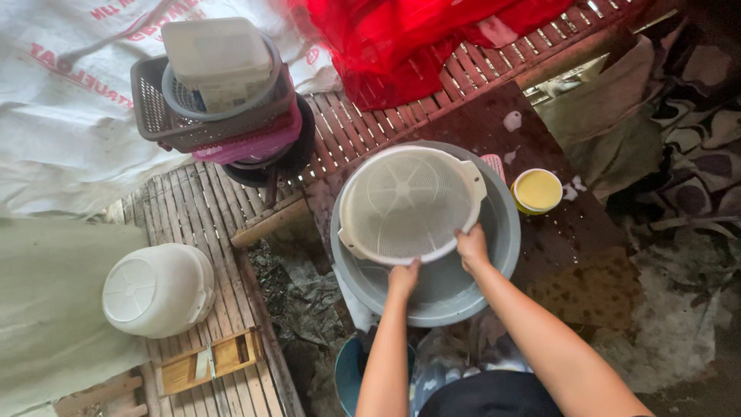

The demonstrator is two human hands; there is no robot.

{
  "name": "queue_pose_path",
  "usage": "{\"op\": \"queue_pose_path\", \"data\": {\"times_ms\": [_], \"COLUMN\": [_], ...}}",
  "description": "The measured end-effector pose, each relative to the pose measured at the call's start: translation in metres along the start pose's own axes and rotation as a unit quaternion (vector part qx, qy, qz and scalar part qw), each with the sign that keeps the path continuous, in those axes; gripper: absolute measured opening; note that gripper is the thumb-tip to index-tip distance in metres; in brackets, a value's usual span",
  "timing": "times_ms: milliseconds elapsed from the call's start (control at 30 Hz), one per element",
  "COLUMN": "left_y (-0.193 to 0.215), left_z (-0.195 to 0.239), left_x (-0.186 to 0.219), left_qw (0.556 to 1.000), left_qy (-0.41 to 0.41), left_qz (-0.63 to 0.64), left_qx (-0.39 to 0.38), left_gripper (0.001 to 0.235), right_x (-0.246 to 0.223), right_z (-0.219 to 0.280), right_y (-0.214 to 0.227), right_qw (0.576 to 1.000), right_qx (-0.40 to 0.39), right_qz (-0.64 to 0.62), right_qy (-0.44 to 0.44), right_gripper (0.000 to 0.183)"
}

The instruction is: The person washes several plastic kitchen items by hand in a large metal basin filled with water. They scrub and rinse a white colander, a blue basket, a white rectangular container, and a brown basket, placing each item on a bamboo platform after cleaning.

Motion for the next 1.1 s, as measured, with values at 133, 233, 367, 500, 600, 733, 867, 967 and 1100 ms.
{"op": "queue_pose_path", "data": {"times_ms": [133, 233, 367, 500, 600, 733, 867, 967, 1100], "left_y": [-0.004, -0.005, 0.004, 0.011, -0.011, -0.052, -0.036, -0.034, -0.044], "left_z": [-0.036, -0.025, -0.024, -0.019, -0.015, -0.012, -0.021, -0.021, -0.018], "left_x": [-0.022, -0.030, -0.009, 0.003, -0.005, -0.015, -0.018, -0.014, -0.005], "left_qw": [0.913, 0.844, 0.850, 0.903, 0.876, 0.812, 0.832, 0.809, 0.826], "left_qy": [0.147, 0.181, 0.142, 0.116, 0.033, 0.173, 0.058, 0.074, 0.041], "left_qz": [0.338, 0.430, 0.382, 0.184, 0.275, 0.474, 0.336, 0.318, 0.374], "left_qx": [0.174, 0.265, 0.333, 0.371, 0.395, 0.294, 0.438, 0.490, 0.419], "left_gripper": [0.036, 0.042, 0.044, 0.040, 0.042, 0.043, 0.041, 0.041, 0.045], "right_x": [0.008, 0.015, 0.022, 0.009, -0.001, 0.000, -0.012, -0.012, 0.011], "right_z": [-0.014, -0.026, -0.011, -0.014, -0.006, 0.013, -0.015, -0.035, -0.016], "right_y": [-0.014, -0.017, -0.014, -0.015, -0.033, -0.043, -0.025, -0.024, -0.038], "right_qw": [0.968, 0.887, 0.697, 0.630, 0.570, 0.578, 0.536, 0.583, 0.573], "right_qx": [-0.039, -0.136, -0.041, 0.077, 0.136, -0.220, -0.211, -0.081, -0.193], "right_qz": [0.089, 0.278, 0.614, 0.549, 0.658, 0.732, 0.755, 0.742, 0.732], "right_qy": [-0.231, -0.343, 0.368, 0.544, 0.473, 0.284, 0.314, 0.321, 0.313], "right_gripper": [0.029, 0.036, 0.021, 0.035, 0.060, 0.044, 0.067, 0.072, 0.062]}}
Point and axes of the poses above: each hand's wrist, its own z-axis away from the middle knuckle, its own y-axis out of the back of the hand, x = y × z, the point moved 1 cm from there along -z, towards the middle knuckle, and after that the axes turned 15 degrees about -y, right-handed, at the moved point
